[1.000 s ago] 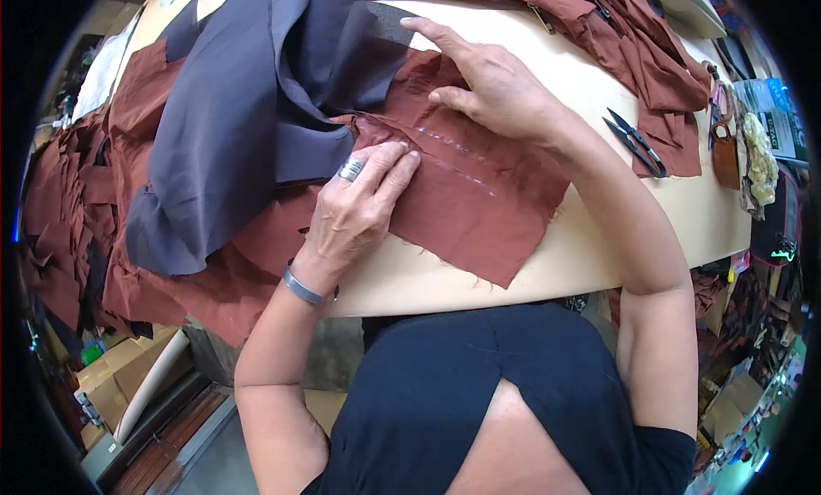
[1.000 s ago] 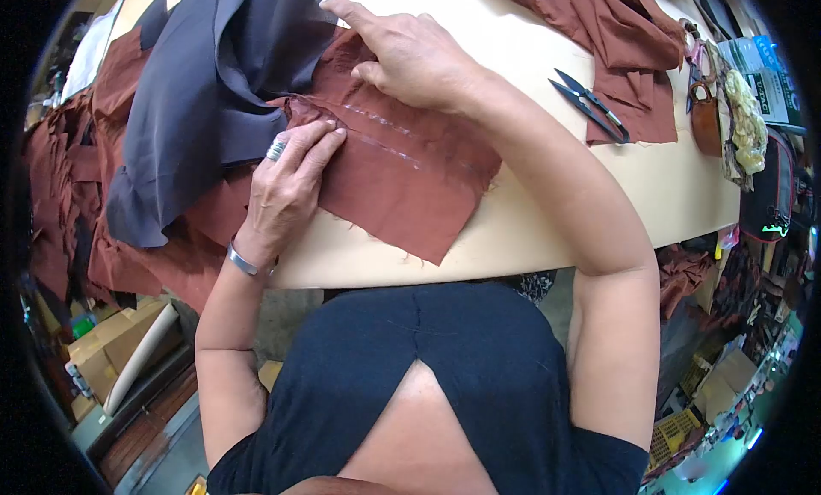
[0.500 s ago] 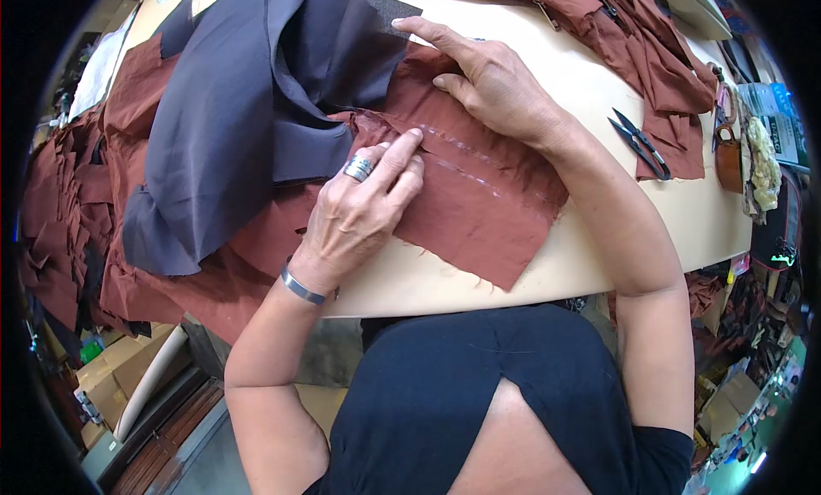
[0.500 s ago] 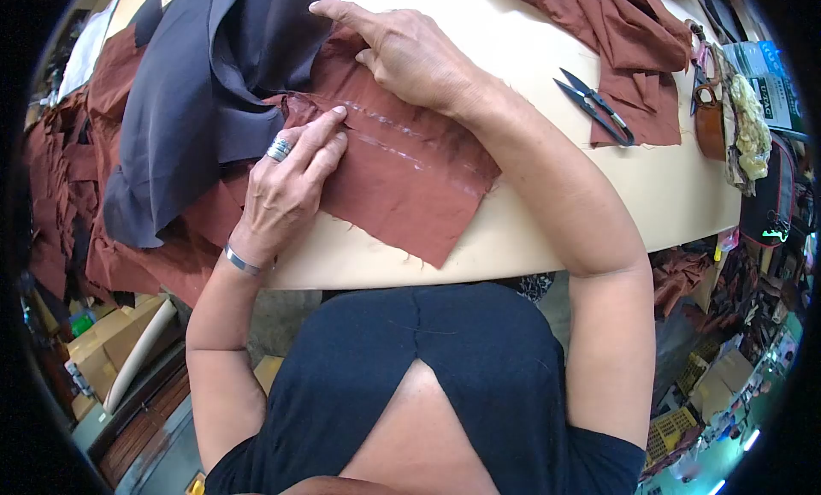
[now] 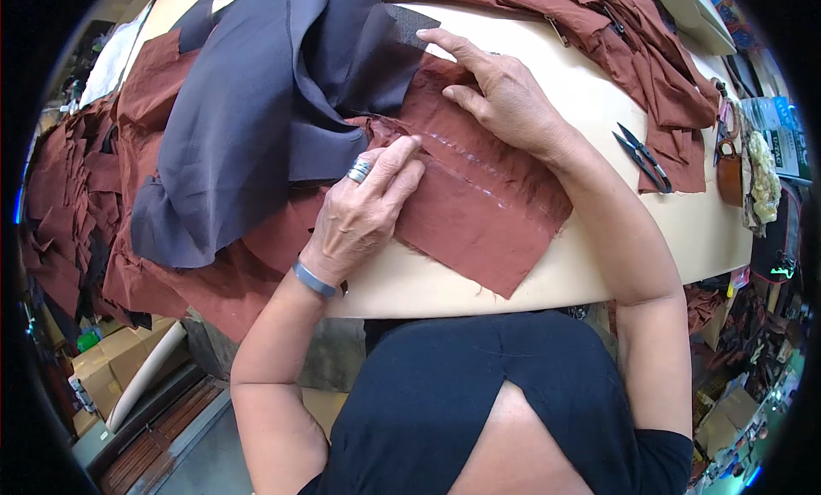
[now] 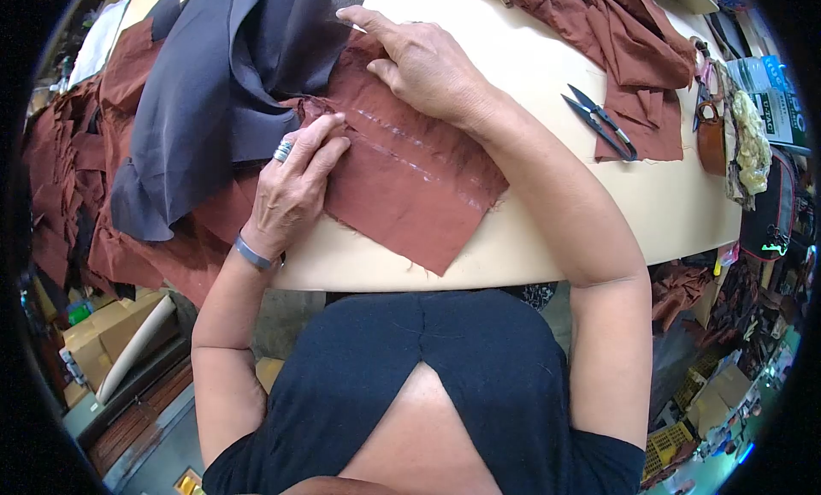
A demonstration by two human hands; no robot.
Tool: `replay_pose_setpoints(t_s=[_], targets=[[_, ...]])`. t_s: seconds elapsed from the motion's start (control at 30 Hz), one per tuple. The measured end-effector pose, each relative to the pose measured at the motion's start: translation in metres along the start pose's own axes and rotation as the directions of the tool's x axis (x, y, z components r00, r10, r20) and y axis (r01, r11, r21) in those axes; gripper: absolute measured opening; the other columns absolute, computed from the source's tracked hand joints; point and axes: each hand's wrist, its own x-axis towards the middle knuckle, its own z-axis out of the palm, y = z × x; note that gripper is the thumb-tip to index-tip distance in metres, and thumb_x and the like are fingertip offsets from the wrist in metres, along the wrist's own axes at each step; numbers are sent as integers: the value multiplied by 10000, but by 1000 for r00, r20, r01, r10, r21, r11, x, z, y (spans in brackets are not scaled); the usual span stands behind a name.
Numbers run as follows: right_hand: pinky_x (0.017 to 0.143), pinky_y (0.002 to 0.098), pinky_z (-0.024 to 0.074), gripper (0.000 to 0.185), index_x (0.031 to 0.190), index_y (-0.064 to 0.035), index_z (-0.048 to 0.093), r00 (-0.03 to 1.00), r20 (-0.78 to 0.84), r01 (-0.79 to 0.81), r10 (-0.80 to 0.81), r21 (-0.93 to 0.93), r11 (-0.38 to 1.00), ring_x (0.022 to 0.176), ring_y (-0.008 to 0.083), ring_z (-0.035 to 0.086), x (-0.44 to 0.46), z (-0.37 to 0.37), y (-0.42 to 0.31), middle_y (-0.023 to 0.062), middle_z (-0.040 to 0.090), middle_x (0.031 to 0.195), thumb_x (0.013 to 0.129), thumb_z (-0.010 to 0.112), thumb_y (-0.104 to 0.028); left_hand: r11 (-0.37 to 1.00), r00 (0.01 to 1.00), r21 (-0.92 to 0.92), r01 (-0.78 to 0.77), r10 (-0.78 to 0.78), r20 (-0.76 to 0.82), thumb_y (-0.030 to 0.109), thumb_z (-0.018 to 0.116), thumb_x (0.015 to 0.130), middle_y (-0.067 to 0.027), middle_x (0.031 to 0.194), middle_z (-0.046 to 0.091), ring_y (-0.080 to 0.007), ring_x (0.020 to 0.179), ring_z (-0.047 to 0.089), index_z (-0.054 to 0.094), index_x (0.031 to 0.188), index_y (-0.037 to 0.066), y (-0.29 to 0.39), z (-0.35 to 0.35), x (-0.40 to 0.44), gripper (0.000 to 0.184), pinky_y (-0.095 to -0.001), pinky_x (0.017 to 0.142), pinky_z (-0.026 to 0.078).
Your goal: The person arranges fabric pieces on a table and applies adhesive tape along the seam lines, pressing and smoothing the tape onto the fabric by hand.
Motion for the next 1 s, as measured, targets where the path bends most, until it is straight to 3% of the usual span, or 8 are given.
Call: replay_pose_setpoints(t_s=[0.17, 0.53, 0.57, 0.67, 0.7, 0.83, 0.93, 1.0], targets=[[786, 383, 504, 616, 1325, -194, 421, 1000, -6, 30, -30, 38, 999, 871, 305, 644, 0, 2, 2, 155, 644, 1036, 776, 609, 12, 989, 997, 141, -42, 32, 77, 5, 533, 739, -85, 1268, 517, -255, 969, 585, 581, 973, 50, 5, -5, 10, 243, -325, 810, 507], [748, 400, 497, 553, 1274, -152, 482, 993, -68, 91, -92, -15, 996, 815, 312, 619, -1, 3, 0, 153, 646, 966, 770, 585, 50, 963, 972, 169, -211, 189, 137, 166, 521, 768, -51, 1232, 545, -271, 962, 578, 566, 1006, 178, 1, -10, 4, 243, -319, 790, 512], [742, 394, 490, 574, 1287, -157, 478, 995, -55, 82, -83, -20, 996, 798, 310, 605, -2, 2, 0, 150, 636, 990, 767, 591, 59, 969, 976, 150, -197, 179, 120, 161, 520, 767, -50, 1222, 552, -269, 967, 578, 571, 994, 167, 0, -9, 3, 233, -322, 790, 512], [738, 385, 482, 557, 1268, -104, 494, 912, -178, 308, -371, -301, 902, 829, 307, 576, -9, -2, -8, 135, 617, 1006, 752, 579, 89, 985, 988, 90, -149, 143, 63, 144, 519, 768, -48, 1187, 574, -259, 983, 578, 586, 962, 134, -1, -6, 3, 206, -329, 787, 513], [743, 374, 481, 541, 1252, -71, 503, 905, -159, 351, -394, -241, 905, 859, 303, 565, -14, 0, -16, 127, 601, 1022, 745, 558, 113, 989, 991, 68, -131, 128, 47, 136, 518, 769, -47, 1173, 581, -255, 989, 578, 590, 952, 122, 0, -6, 4, 198, -331, 787, 514], [792, 350, 491, 507, 1297, -27, 459, 986, 49, 151, -162, 170, 974, 914, 289, 578, -35, 15, -27, 145, 604, 1019, 806, 484, 96, 998, 999, -52, -40, 39, -19, 57, 543, 743, -63, 1103, 605, -255, 980, 587, 599, 917, 80, -3, -4, 2, 184, -342, 779, 512], [814, 362, 488, 519, 1303, -13, 444, 968, 77, 231, -237, 86, 969, 939, 307, 574, -41, 17, -25, 158, 602, 1020, 799, 473, 103, 970, 997, -241, 12, -30, -70, -24, 556, 725, -92, 1012, 623, -283, 923, 602, 597, 902, 59, -11, -7, 2, 200, -356, 772, 504], [876, 359, 464, 479, 1301, -5, 444, 924, 162, 361, -346, -72, 930, 982, 305, 568, -44, 14, -26, 164, 589, 1090, 824, 478, 17, 904, 965, -385, 189, -244, -100, -78, 537, 762, -141, 920, 630, -317, 871, 613, 592, 882, 17, -9, -15, 5, 162, -380, 773, 492]])
